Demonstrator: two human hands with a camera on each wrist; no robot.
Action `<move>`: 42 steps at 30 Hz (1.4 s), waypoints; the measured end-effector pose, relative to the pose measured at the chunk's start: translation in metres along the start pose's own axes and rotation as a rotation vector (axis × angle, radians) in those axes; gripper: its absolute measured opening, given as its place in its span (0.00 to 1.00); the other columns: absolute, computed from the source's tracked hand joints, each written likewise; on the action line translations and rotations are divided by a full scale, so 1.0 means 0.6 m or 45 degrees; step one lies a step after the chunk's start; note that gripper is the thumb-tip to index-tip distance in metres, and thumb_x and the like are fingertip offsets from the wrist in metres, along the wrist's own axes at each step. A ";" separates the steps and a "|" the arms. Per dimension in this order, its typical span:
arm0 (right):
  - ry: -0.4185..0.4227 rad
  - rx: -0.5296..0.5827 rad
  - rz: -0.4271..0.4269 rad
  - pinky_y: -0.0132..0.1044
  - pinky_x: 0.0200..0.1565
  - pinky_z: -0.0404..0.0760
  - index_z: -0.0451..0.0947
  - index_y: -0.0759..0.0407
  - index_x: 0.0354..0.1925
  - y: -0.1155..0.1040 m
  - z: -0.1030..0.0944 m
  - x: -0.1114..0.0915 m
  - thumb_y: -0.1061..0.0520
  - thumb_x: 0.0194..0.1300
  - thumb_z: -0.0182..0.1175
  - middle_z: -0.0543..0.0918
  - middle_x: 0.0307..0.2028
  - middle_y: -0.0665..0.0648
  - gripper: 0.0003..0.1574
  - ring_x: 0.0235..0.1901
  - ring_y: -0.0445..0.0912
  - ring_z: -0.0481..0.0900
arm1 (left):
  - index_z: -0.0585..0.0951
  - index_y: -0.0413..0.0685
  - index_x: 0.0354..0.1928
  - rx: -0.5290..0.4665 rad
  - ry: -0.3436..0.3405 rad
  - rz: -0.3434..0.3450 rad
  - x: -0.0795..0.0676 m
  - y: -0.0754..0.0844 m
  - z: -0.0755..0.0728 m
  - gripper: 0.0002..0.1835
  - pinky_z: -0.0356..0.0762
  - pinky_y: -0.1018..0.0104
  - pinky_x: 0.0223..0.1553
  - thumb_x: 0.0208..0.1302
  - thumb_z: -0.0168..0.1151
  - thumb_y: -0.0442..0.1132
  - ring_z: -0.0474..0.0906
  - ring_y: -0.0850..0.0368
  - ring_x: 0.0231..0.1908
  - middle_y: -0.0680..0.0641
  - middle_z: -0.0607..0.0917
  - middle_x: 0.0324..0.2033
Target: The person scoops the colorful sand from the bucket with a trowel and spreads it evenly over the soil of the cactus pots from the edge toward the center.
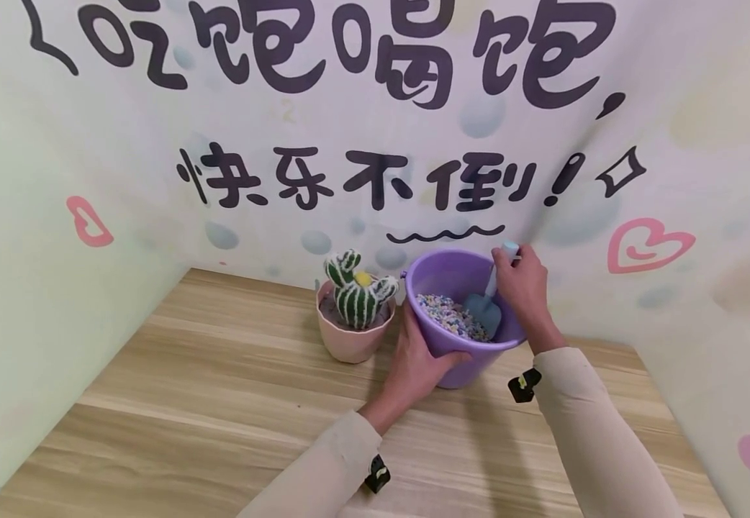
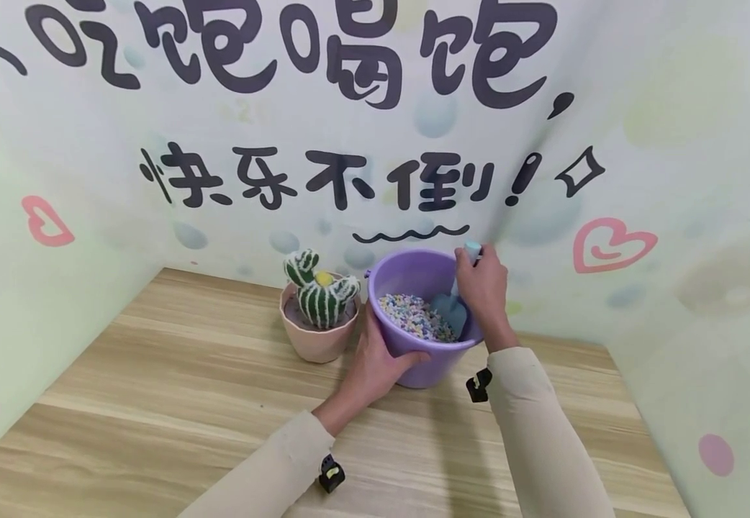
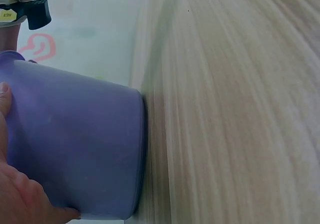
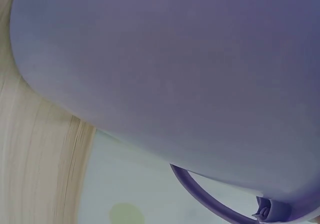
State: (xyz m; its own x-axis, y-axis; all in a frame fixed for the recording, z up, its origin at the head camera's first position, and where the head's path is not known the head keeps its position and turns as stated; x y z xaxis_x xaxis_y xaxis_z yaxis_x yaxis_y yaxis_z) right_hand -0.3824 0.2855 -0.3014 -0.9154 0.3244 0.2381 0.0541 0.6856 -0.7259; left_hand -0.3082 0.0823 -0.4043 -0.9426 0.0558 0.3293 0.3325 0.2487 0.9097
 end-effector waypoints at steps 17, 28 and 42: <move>-0.075 0.127 0.122 0.44 0.42 0.85 0.65 0.66 0.62 0.010 0.005 -0.001 0.37 0.73 0.45 0.77 0.54 0.69 0.37 0.44 0.56 0.80 | 0.31 0.63 0.76 -0.009 0.008 0.002 0.004 -0.004 0.001 0.74 0.54 0.55 0.72 0.41 0.81 0.54 0.47 0.53 0.74 0.49 0.47 0.76; -0.201 0.421 0.140 0.42 0.29 0.86 0.67 0.67 0.55 0.016 0.023 0.007 0.41 0.73 0.50 0.83 0.35 0.59 0.31 0.19 0.40 0.83 | 0.33 0.63 0.76 -0.003 0.019 0.013 0.008 -0.001 0.000 0.74 0.55 0.57 0.71 0.40 0.81 0.53 0.49 0.56 0.73 0.50 0.49 0.76; -0.359 0.595 0.241 0.39 0.25 0.85 0.64 0.70 0.58 0.019 0.045 0.001 0.43 0.72 0.52 0.84 0.23 0.49 0.32 0.22 0.43 0.86 | 0.32 0.66 0.76 -0.013 0.009 0.005 0.008 -0.001 0.002 0.73 0.56 0.58 0.71 0.41 0.81 0.52 0.50 0.56 0.73 0.49 0.49 0.75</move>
State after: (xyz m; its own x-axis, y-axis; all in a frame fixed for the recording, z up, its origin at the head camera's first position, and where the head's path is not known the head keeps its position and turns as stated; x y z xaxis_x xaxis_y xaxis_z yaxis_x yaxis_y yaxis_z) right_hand -0.3932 0.2759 -0.3272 -0.9813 0.1836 -0.0583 0.1042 0.2512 -0.9623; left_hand -0.3127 0.0833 -0.4036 -0.9410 0.0498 0.3346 0.3365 0.2388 0.9109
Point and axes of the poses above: each hand's wrist, its own x-axis towards the middle knuckle, its own z-axis out of the palm, y = z × x, the point moved 10 cm from there along x, towards the middle knuckle
